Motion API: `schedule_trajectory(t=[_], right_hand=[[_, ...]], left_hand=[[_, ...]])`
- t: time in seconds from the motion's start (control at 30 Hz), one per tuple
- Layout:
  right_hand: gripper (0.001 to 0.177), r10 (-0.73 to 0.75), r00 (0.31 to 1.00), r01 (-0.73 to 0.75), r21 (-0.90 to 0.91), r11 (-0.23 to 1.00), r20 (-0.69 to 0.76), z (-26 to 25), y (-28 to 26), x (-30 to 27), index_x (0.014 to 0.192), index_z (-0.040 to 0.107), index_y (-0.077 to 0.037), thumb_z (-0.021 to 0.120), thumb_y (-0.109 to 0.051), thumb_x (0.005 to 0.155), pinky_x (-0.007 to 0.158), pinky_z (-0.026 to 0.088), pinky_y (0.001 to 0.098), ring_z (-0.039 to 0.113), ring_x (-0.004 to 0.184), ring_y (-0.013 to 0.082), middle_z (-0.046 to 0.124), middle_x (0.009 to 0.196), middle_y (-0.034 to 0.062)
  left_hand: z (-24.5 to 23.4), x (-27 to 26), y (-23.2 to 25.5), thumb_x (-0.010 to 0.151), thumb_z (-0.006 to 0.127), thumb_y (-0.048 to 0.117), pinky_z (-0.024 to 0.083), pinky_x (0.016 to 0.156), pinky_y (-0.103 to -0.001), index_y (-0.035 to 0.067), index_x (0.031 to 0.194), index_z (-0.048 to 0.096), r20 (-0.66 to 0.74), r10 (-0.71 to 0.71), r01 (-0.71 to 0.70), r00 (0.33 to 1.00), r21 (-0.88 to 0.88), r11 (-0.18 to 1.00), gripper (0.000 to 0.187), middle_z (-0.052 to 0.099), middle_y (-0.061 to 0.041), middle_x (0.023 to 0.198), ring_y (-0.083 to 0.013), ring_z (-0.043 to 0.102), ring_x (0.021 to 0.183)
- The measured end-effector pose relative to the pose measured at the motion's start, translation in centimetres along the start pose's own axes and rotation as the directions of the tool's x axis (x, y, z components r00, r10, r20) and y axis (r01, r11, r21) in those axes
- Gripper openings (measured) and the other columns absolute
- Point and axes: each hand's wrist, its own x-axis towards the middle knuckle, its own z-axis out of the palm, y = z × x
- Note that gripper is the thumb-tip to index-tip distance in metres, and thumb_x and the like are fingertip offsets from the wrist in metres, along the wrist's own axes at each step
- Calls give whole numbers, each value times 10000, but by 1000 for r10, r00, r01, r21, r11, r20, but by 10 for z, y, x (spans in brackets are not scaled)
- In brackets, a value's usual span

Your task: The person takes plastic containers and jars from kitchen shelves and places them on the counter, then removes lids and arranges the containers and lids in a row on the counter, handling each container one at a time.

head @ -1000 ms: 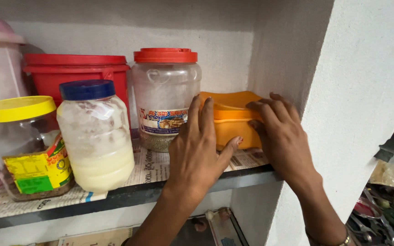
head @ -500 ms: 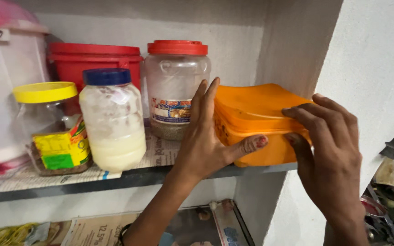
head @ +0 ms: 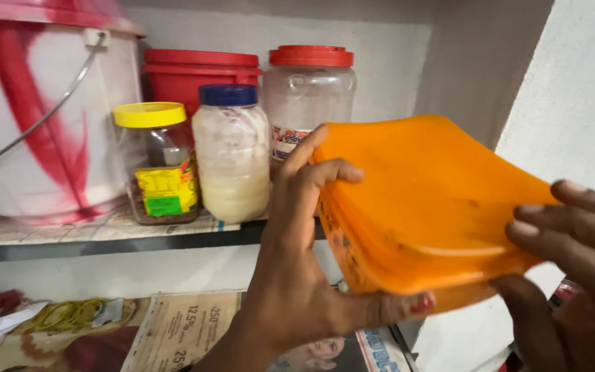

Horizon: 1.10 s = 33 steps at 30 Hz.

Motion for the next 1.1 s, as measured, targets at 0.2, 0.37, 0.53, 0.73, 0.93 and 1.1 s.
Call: schedule_trajectory(t=[0.2,0.37,0.53,0.73,0.93,1.1], right_hand=[[548,48,998,-63,354,933,51,-13,-25,18,1218,549,-33,644,-505,954,1152,533,462,598,1309,319,588,1254,179],[686,198,980,-152,677,721,9,5,-51,46,1289,554,21,521,-635,1088,1141,560,434,663,1243,298,632,1266,173],[638,213,949,-309,833,459,234,56,-68,85,1390,534,43,576,-508,1071,1182,521,435,605,1356,279,600,1410,193],[704,265,893,-450,748,487,364,127,-96,103,1573,319,-46,685,-222,998,1115,520,425,516,1440,300,467,1580,185],[887,322,870,-488,749,448,374,185,-100,114,1554,263,-29,808,-284,903,994,584,466,628,1278,353,508,1473,256],[941,285,883,-468,745,475,373,216,-99,115,1521,269,13,862,-306,864,1012,581,452,649,1266,343,552,1426,254]], left_hand=[[-40,-33,28,717,913,551,400,1310,-498,52,1353,490,10,-52,52,999,-45,998,912,382,-233,1598,-364,375,1506],[-75,-48,24,642,870,613,462,1224,-505,35,1333,565,-9,-187,180,982,-236,955,951,402,-272,1637,-389,501,1507],[-114,-77,25,716,783,719,476,1191,-492,-5,1235,560,-133,-223,172,966,-317,933,918,383,-284,1557,-383,532,1441],[-147,-111,27,944,612,726,496,1216,-472,-2,1300,601,-197,-195,180,961,-91,979,811,431,-280,1652,-364,576,1475],[-162,-127,34,922,652,755,476,1236,-509,-19,1286,572,-224,-250,199,942,-229,953,859,377,-292,1641,-398,522,1512],[-169,-135,47,758,790,746,441,1234,-510,-7,1274,548,-230,-338,303,913,-173,937,944,360,-275,1617,-398,476,1523]])
